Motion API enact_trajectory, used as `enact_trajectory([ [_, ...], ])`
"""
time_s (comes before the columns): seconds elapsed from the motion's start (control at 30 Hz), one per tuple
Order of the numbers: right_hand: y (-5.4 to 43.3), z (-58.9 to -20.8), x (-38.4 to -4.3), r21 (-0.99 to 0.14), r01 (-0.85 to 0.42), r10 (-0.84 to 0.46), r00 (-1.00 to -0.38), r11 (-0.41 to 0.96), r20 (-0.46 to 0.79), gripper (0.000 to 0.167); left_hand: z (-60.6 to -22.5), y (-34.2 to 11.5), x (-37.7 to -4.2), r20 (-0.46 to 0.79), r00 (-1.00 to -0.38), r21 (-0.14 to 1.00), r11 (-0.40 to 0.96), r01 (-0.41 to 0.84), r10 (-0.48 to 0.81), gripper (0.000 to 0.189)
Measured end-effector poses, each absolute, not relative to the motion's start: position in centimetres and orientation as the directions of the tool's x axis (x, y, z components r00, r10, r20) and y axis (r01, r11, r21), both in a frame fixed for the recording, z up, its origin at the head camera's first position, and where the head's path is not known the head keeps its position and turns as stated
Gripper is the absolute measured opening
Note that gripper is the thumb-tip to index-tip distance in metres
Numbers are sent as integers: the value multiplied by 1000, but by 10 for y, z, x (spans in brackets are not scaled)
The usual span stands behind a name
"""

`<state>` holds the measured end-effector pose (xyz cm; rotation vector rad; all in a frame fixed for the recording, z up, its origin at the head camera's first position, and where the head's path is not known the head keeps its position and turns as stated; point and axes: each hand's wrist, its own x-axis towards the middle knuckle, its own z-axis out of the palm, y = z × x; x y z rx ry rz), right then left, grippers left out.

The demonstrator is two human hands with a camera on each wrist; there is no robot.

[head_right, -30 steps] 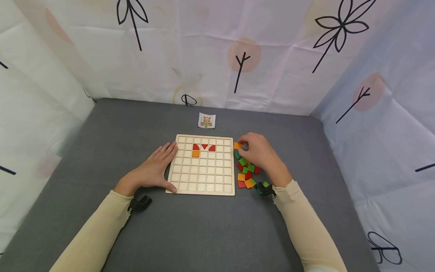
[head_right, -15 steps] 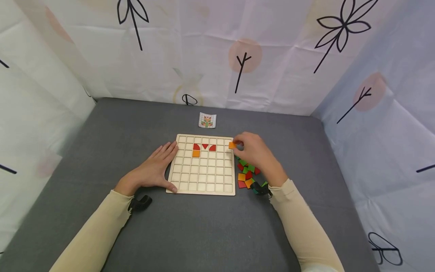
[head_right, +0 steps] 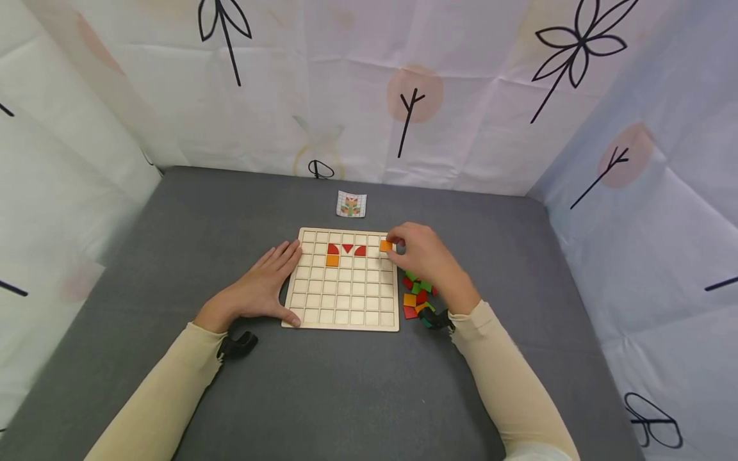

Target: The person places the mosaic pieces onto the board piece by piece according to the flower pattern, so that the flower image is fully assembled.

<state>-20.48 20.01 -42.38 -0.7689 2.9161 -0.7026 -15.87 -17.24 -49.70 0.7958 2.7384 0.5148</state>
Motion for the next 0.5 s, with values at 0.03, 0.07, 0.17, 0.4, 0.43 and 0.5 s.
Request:
enact_trajectory([
  [0.03,199,-424,-205,-437,-459,-481,-874,773,68,23,-497,-172,-158,-133,-822,396,790,468,554,159],
  [0.07,198,-424,-205,-439,-459,-483,-873,772,64,23,-497,-172,-159,-134,-822,395,790,469,554,158],
  [0.17,194,-425,-206,-446,-455,-484,-873,770,56,23,-497,-172,-159,-135,-821,393,790,470,555,158],
  [0.4,185,-425,-206,-460,-467,-498,-865,755,62,23,-496,-172,-158,-127,-821,399,787,471,556,158],
  [0.43,184,-425,-206,-462,-472,-502,-863,751,65,24,-496,-172,-158,-130,-821,398,788,471,556,158],
  [0.5,181,-425,-206,-460,-482,-510,-857,746,70,23,-497,-172,-159,-134,-820,395,789,470,556,158],
])
